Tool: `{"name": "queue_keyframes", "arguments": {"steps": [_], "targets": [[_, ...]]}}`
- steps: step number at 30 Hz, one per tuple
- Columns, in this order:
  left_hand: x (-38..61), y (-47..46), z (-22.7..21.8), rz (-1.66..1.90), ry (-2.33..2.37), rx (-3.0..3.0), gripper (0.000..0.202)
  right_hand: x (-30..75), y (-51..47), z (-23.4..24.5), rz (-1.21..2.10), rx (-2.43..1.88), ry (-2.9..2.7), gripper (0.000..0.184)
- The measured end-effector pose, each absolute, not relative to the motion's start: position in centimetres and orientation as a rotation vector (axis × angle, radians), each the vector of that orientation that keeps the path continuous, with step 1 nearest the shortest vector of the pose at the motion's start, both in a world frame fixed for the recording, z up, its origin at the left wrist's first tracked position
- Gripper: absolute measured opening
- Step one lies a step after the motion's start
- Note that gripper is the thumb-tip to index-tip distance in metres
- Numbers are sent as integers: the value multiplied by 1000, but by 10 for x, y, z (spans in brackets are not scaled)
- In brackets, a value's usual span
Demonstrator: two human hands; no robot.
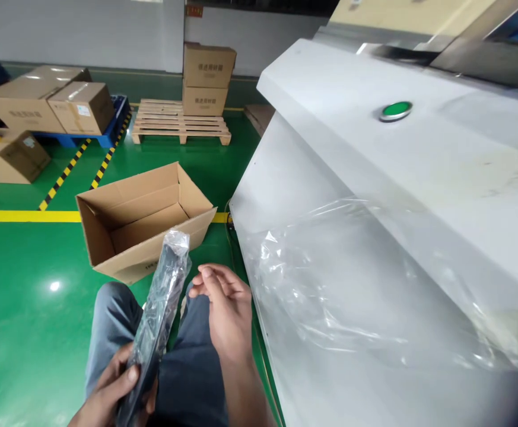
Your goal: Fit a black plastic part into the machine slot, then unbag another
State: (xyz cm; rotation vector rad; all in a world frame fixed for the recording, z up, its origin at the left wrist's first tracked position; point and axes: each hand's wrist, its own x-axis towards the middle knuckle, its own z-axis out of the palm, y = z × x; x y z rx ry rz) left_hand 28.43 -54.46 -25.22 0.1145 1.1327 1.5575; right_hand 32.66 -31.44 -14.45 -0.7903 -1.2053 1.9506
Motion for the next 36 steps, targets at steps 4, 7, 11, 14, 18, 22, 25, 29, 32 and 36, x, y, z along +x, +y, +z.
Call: {"name": "queue_keyframes", "arguments": {"steps": [4, 7, 11, 14, 18, 22, 25, 29, 32, 36], "targets": [[284, -535, -234, 1525, 1356, 146, 64, 330, -315, -145, 1979, -712, -1238, 33], [280, -521, -215, 1475, 1697, 303, 54, 328, -314, -153, 1984, -727, -1232, 38], [275, -512, -202, 1300, 2006, 563, 42, 326, -308, -171, 2038, -799, -990, 41], [277, -514, -198, 1236, 2155, 593, 40, 327, -304, -181, 2128, -761, -860, 38], [281, -519, -196, 1225, 2158, 589, 39, 333, -300, -190, 2181, -708, -871, 36], [279, -521, -194, 1190, 2047, 614, 38, 339, -294, -201, 2172, -703, -922, 35], [279, -521, -193, 1212, 1962, 570, 44, 341, -291, -205, 2136, -711, -985, 31], [279, -518, -190, 1271, 1871, 504, 45, 343, -293, -200, 2063, -744, -1086, 35], [280, -518, -189, 1359, 1802, 381, 44, 342, -298, -194, 1916, -797, -1127, 36], [284, -523, -191, 1451, 1590, 104, 56, 339, -305, -184, 1949, -709, -1121, 36]]}}
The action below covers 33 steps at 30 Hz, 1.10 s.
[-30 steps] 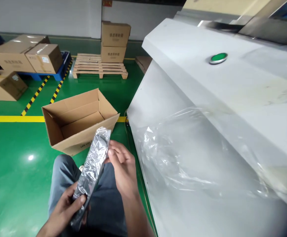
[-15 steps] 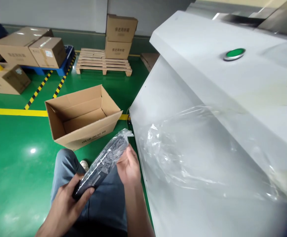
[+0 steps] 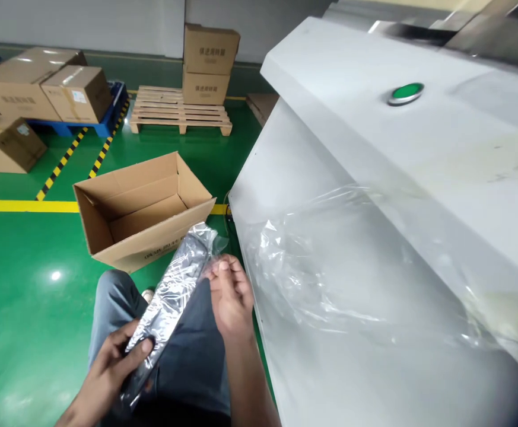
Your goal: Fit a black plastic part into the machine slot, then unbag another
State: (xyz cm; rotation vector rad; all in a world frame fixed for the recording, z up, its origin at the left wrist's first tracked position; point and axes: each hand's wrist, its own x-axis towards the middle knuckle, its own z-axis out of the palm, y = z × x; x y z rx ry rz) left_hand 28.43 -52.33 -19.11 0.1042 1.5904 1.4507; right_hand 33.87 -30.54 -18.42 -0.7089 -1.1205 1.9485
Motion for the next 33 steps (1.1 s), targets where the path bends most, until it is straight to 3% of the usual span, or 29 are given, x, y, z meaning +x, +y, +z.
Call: {"name": "queue_keyframes", "arguments": {"steps": [3, 9, 17, 20, 26, 33], "targets": [[284, -523, -191, 1453, 1562, 20, 61, 340, -311, -176, 1984, -695, -1131, 36], [272, -511, -186, 1443, 1916, 243, 47, 352, -316, -162, 1709, -776, -1367, 33], [277, -524, -198, 1471, 1467, -42, 70, 340, -315, -178, 1880, -726, -1201, 38], [281, -524, -199, 1484, 1449, -98, 70, 339, -321, -180, 1923, -649, -1243, 45], [284, -513, -190, 1503, 1434, -117, 62, 342, -326, -168, 1761, -768, -1507, 28], [272, -512, -199, 1461, 1525, -12, 64, 348, -323, -172, 1540, -787, -1715, 26]]}}
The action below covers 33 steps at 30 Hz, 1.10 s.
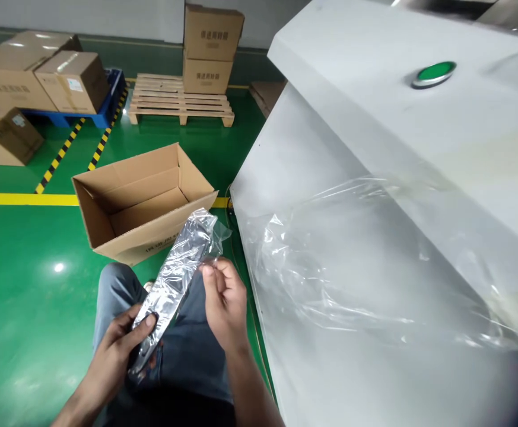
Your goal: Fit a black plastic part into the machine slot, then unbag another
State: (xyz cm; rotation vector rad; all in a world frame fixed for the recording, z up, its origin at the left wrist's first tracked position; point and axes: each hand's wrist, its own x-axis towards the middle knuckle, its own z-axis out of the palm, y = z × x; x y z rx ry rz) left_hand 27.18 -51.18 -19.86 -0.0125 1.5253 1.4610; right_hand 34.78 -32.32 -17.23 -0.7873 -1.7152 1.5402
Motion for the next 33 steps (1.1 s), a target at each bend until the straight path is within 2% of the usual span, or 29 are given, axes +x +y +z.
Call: {"name": "queue_keyframes", "arguments": {"steps": [9, 14, 19, 24, 28, 33], "targets": [[271, -508, -192, 1466, 1666, -41, 56, 354, -326, -174, 1515, -794, -1797, 23], [268, -502, -188, 1482, 1846, 59, 49, 354, -332, -169, 1671, -841, -1680, 26], [264, -501, -191, 1437, 1646, 27, 52, 358, -333, -161, 1667, -836, -1660, 26], [259, -497, -188, 1449, 1555, -14, 56, 358, -327, -167, 1791, -868, -1436, 34], [263, -491, -190, 1509, 1521, -120, 59, 356, -335, -181, 1900, -846, -1499, 50], [268, -489, -198, 1545, 1484, -146, 57, 353, -360, -198, 1973, -898, -1648, 26]]}}
